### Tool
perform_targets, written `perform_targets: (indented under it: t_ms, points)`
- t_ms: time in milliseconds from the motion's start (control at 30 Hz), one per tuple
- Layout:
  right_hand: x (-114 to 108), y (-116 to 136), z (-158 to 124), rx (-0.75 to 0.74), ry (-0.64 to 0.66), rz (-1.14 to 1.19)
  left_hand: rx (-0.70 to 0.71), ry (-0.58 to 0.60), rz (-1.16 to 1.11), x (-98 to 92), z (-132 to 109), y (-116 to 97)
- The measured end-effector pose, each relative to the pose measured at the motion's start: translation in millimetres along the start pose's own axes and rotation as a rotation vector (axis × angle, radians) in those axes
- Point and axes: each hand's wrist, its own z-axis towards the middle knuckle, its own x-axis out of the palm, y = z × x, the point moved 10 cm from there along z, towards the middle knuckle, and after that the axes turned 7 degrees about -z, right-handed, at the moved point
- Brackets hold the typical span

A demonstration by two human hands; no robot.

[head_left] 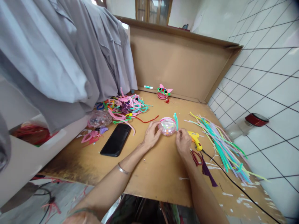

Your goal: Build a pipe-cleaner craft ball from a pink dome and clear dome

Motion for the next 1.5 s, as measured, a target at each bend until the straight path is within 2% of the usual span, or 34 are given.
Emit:
perform_targets:
  t_ms: [267,533,733,933,1000,1167,1400,1500]
  points:
    - [2,3,0,-0.032,0.024,0.004,0.04,0.014,0.037,4.3,0,3]
    - [-1,8,0,-0.09,-0.02,-0.051,0.045,0.023,0.033,5.1,0,0]
    - [2,17,-4,-0.172,-0.004,-0.178,0.05,0.013,0.014,2.9,-1,-1]
    - [-5,35,-4,-0.31,-0.041,-0.418,0.077,-0.075,-0.025,-10.0,-2,-21]
    - [-8,41,-4,-0.377,-0.051,-0.488,0.032,-0.061,-0.09,-8.4,-3,-23]
    - [-17,48,-3,-0.471,-0.089,-0.574,-0.149,-0.028,-0.37,1.7,-6,-8]
    - [-18,48,-2,-0.502,-0.066,-0.546,-0.265,-0.144,-0.629,-5.2,0,10]
    - [-21,44,1,-0.43,-0.056,-0.421,-0.288,-0.183,-0.709,-5.9,1,16]
